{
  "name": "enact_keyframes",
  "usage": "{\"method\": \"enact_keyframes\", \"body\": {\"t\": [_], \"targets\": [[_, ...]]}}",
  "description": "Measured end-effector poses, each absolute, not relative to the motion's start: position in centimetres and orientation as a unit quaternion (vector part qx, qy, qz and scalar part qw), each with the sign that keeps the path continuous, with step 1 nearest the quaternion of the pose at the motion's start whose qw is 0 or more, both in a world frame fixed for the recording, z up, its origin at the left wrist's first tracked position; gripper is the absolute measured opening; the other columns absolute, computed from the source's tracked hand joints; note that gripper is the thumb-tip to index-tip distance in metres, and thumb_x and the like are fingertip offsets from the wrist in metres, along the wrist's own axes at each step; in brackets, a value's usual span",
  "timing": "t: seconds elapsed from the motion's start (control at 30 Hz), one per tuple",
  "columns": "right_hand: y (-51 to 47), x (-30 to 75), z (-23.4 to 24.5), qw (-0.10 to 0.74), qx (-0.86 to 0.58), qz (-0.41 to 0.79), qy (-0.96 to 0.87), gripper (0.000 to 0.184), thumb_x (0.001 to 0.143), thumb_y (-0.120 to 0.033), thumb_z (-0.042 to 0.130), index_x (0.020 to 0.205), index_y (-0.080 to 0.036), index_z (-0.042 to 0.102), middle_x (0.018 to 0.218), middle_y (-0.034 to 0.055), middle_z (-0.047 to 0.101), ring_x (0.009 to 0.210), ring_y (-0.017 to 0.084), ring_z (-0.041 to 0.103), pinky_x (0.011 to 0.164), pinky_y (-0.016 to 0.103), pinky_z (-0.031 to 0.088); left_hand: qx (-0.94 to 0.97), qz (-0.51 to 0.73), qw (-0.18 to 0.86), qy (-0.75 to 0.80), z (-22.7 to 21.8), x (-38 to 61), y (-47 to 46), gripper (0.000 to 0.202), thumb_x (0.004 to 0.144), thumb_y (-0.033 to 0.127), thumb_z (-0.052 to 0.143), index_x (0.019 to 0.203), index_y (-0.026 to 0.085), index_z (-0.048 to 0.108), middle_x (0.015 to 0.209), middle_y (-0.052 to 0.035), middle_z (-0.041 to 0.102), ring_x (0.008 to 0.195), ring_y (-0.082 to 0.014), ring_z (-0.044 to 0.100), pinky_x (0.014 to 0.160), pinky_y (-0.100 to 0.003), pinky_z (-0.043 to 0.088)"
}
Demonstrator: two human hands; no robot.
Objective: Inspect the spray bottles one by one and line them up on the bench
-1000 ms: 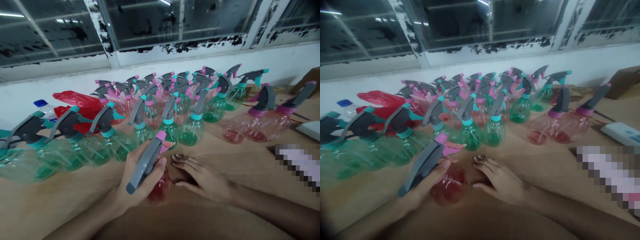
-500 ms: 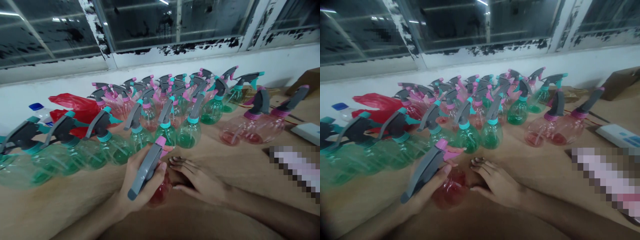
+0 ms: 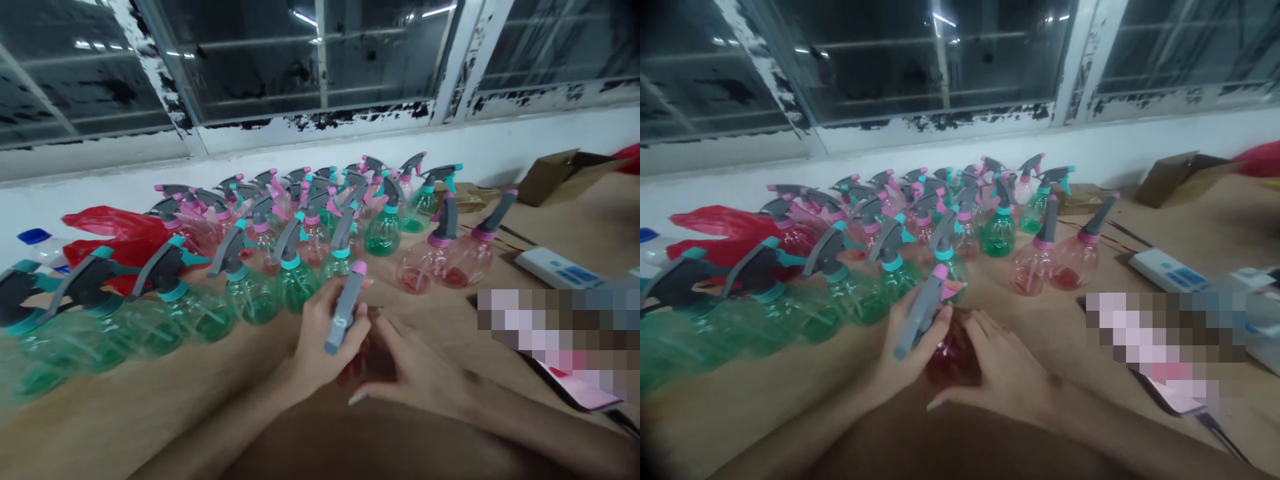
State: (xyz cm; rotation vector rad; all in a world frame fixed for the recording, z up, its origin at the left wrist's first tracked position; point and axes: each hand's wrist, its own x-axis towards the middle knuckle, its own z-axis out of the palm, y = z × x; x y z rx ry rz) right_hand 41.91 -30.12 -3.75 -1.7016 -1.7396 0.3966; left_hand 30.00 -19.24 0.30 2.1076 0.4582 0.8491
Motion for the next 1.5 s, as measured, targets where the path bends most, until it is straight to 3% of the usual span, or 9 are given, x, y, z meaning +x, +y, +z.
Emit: {"method": "enact_keyframes", "body": {"t": [0.2,0.33,0.53,0.6,0.87,1.0,1.17,1.4,1.5], "targets": [[-31.7,45.6,-4.0,0.325,-0.705,-0.033,-0.629,0.060,0.077,-0.057,0.058,0.119,-0.015,0.048,0.111,0.0157,0.057,0.106,0.032,0.053,0.085,0.047,0.049,0.839,0.373,0.379,0.114,-0.4,37.0,-20.6,0.023,0.080,0.015,0.051,0.102,0.016,0.057,0.096,-0.0088,0.065,0.092,-0.0226,0.062,0.083,-0.039,0.050],[-31.4,47.4,-3.1,0.295,-0.724,-0.071,-0.619,0.055,0.080,-0.053,0.055,0.117,-0.013,0.051,0.114,0.0179,0.057,0.107,0.034,0.054,0.089,0.053,0.046,0.845,0.355,0.386,0.105,-0.2,39.5,-20.0,0.026,0.081,0.019,0.056,0.107,0.018,0.054,0.104,-0.0087,0.064,0.098,-0.0239,0.061,0.088,-0.042,0.049],[-29.8,49.1,-2.5,0.272,-0.746,-0.039,-0.607,0.045,0.080,-0.042,0.057,0.115,-0.016,0.047,0.111,0.0143,0.060,0.103,0.030,0.059,0.085,0.046,0.048,0.859,0.305,0.394,0.121,0.3,36.8,-19.0,0.069,0.078,0.032,0.067,0.136,0.020,0.031,0.141,-0.0143,0.041,0.127,-0.0305,0.043,0.103,-0.051,0.038],[-29.2,49.6,-2.6,0.272,-0.760,-0.031,-0.589,0.050,0.079,-0.042,0.058,0.119,-0.017,0.042,0.110,0.0139,0.061,0.099,0.030,0.061,0.080,0.043,0.050,0.860,0.288,0.394,0.147,0.0,34.5,-19.1,0.062,0.083,0.030,0.060,0.137,0.023,0.030,0.144,-0.0099,0.039,0.130,-0.0268,0.039,0.106,-0.049,0.037],[-26.8,50.3,-2.3,0.242,-0.804,-0.052,-0.540,0.051,0.078,-0.047,0.060,0.113,-0.014,0.045,0.110,0.0186,0.059,0.099,0.036,0.060,0.075,0.047,0.049,0.894,0.188,0.326,0.244,-4.3,27.0,-20.5,0.039,0.085,0.019,0.052,0.122,0.027,0.044,0.125,-0.0063,0.058,0.107,-0.0246,0.061,0.092,-0.050,0.050],[-25.9,50.2,-1.9,0.230,-0.810,-0.066,-0.535,0.049,0.076,-0.044,0.064,0.111,-0.013,0.048,0.114,0.0195,0.057,0.104,0.037,0.057,0.079,0.048,0.048,0.936,0.190,0.233,0.184,-5.9,26.1,-20.7,0.039,0.083,0.013,0.051,0.119,0.025,0.047,0.125,-0.0066,0.058,0.118,-0.0250,0.054,0.098,-0.047,0.047],[-24.9,49.8,-1.5,0.229,-0.821,-0.074,-0.518,0.047,0.077,-0.041,0.064,0.112,-0.013,0.050,0.110,0.0193,0.060,0.105,0.036,0.056,0.080,0.048,0.047,0.975,0.144,0.125,0.110,-6.6,26.8,-20.6,0.044,0.086,0.023,0.052,0.129,0.018,0.043,0.140,-0.0130,0.045,0.131,-0.0291,0.039,0.104,-0.051,0.040],[-25.7,49.2,-1.0,0.249,-0.816,-0.079,-0.516,0.058,0.077,-0.042,0.065,0.123,-0.012,0.046,0.116,0.0185,0.059,0.109,0.034,0.055,0.082,0.044,0.048,0.989,0.090,0.092,0.069,-6.9,28.7,-21.0,0.048,0.086,0.029,0.053,0.131,0.015,0.044,0.146,-0.0168,0.035,0.136,-0.0319,0.029,0.107,-0.055,0.033],[-27.8,49.6,-0.6,0.287,-0.788,-0.083,-0.539,0.045,0.082,-0.043,0.058,0.119,-0.018,0.052,0.118,0.0136,0.059,0.107,0.031,0.057,0.082,0.042,0.049,0.989,0.090,0.090,0.071,-7.0,28.7,-20.9,0.046,0.086,0.030,0.052,0.130,0.016,0.046,0.146,-0.0157,0.036,0.135,-0.0312,0.031,0.107,-0.053,0.034]]}}
